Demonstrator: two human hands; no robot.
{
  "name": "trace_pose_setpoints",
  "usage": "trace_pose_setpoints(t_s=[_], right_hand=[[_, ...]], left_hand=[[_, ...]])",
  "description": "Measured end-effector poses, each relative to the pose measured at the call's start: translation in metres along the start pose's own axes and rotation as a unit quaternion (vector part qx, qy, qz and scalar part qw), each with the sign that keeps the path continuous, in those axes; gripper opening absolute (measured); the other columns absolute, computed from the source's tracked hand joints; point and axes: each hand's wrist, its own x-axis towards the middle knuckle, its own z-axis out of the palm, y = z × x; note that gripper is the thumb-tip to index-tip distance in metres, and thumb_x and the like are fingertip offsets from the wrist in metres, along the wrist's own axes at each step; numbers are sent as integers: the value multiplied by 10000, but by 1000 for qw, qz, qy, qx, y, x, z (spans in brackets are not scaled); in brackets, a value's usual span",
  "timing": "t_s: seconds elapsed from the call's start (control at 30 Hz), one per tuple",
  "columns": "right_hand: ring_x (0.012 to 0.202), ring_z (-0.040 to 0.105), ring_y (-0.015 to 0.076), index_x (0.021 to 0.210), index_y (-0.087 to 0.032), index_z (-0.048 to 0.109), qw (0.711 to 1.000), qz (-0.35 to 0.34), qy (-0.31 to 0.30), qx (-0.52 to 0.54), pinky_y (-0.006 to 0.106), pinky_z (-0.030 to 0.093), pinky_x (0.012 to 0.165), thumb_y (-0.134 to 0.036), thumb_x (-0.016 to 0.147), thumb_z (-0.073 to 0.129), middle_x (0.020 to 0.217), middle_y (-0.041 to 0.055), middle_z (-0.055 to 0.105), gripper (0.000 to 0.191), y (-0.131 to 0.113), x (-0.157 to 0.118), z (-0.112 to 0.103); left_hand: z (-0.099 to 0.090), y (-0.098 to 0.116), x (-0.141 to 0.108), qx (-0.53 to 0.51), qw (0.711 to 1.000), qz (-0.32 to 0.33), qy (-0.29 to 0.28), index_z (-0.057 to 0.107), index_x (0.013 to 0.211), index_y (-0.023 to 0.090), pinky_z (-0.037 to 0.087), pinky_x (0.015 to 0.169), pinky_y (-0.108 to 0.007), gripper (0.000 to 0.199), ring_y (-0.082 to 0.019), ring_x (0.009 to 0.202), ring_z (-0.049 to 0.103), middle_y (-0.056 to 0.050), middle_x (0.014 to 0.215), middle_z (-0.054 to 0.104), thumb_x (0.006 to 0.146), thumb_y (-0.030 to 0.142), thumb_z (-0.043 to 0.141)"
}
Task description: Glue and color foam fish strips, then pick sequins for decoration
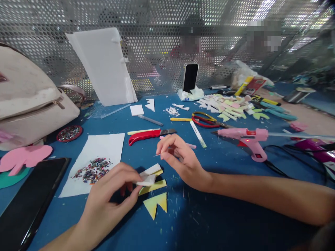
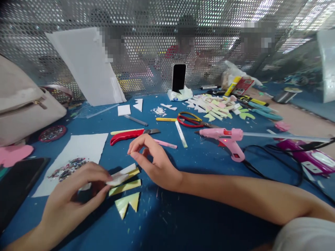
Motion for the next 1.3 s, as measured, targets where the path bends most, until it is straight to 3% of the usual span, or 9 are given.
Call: trace_pose_setpoints(t_s=[0.13,0.37,0.67,0.93,1.3], right_hand=[[843,591,139,952,-184,536,995,7,-85,58,272,489,706,-205,984,557,951,52,608,44,-5,-9,0],[792,611,137,941,-187,534,978,7,-184,99,265,494,670,-137,920,585,883,47,643,74,-9,-20,1],[757,594,133,951,-178,530,982,25,-168,81,254,473,636,-119,915,574,871,52,629,81,-10,-20,1],[751,589,131,955,-165,538,981,24,-174,85,242,447,622,-120,893,588,851,53,628,91,-5,-23,3],[759,611,139,938,-156,542,982,12,-166,88,247,451,625,-92,896,584,861,65,649,87,-6,-20,2]], left_hand=[[-3,-2,-9,63,992,102,-29,646,1010,271,505,743,-215,250,-140,809,673,-5,919,698,898,55,590],[-8,0,-18,111,986,117,-46,597,1057,271,514,791,-255,244,-171,865,677,-44,995,688,932,68,545],[-12,-2,-18,98,986,112,-70,607,1079,259,532,842,-230,248,-153,916,681,-34,1030,697,932,67,550],[-13,-5,-13,88,979,166,-76,640,1042,161,518,864,-198,176,-124,955,652,-66,1047,662,961,36,547],[-14,-4,-15,86,979,169,-71,636,1036,154,505,870,-194,169,-115,956,635,-62,1060,640,973,40,530]])
